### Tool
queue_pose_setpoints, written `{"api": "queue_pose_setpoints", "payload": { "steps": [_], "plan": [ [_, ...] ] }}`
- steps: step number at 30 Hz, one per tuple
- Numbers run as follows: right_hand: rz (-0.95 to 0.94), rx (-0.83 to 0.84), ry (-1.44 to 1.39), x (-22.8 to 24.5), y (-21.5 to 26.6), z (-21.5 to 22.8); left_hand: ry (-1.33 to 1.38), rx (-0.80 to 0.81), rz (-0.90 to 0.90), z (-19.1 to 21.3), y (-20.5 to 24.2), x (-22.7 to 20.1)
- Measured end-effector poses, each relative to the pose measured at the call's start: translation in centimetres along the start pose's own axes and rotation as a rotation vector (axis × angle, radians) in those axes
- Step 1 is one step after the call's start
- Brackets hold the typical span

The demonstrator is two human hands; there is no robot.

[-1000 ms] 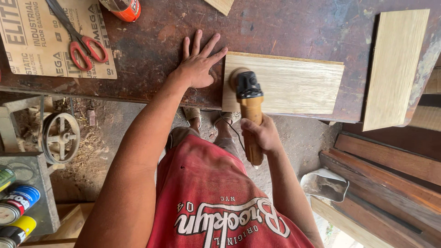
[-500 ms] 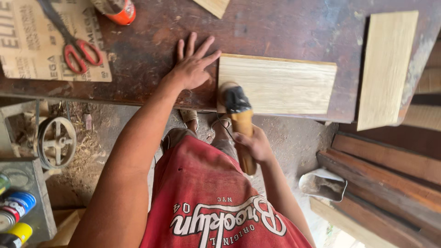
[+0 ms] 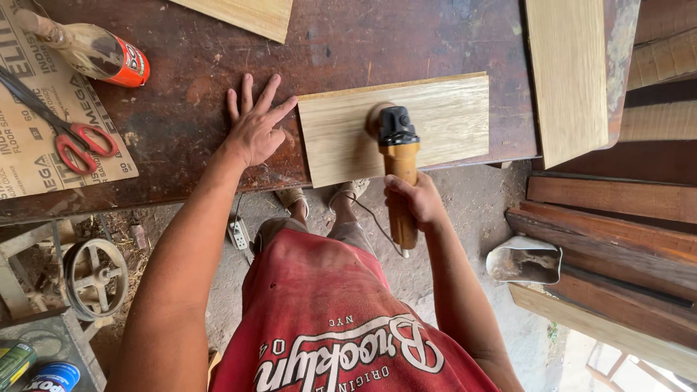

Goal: The person uses a handheld electric sander to smooth the surface of a rectangular wooden plank on a workbench. They move the sander back and forth across the plank, then flip it over to sand the other side.

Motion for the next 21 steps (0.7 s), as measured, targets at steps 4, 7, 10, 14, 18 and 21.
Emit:
{"api": "queue_pose_setpoints", "payload": {
  "steps": [4, 7, 10, 14, 18, 21],
  "plan": [
    [0.002, -0.068, -0.02, -0.4, -0.2, 3.9, -0.06, -0.011, -0.029, 0.2, 0.0, -0.6],
    [0.027, -0.088, -0.041, -0.2, -0.3, 6.6, -0.093, -0.015, -0.043, 0.2, 0.1, -0.8],
    [0.063, -0.097, -0.136, 0.2, 0.1, 9.2, -0.082, -0.025, -0.045, 0.3, 0.2, -0.9],
    [0.034, -0.13, -0.185, -0.6, 1.6, 10.8, -0.055, -0.034, -0.035, 0.4, 0.3, -1.2],
    [-0.02, -0.088, 0.014, -3.1, 3.1, 7.0, -0.047, -0.041, -0.025, 0.5, 0.2, -1.2],
    [0.007, 0.093, 0.019, -4.5, 3.7, 0.3, -0.054, -0.038, -0.01, 0.5, 0.3, -0.9]
  ]
}}
Point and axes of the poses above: each hand's wrist, its own y-axis away from the middle knuckle, its own z-axis out of the back of the hand, x = y × z, the point moved 10 cm from there along -y, towards the middle knuckle, and after that the axes turned 13 degrees about -z, right-handed, at the moved point
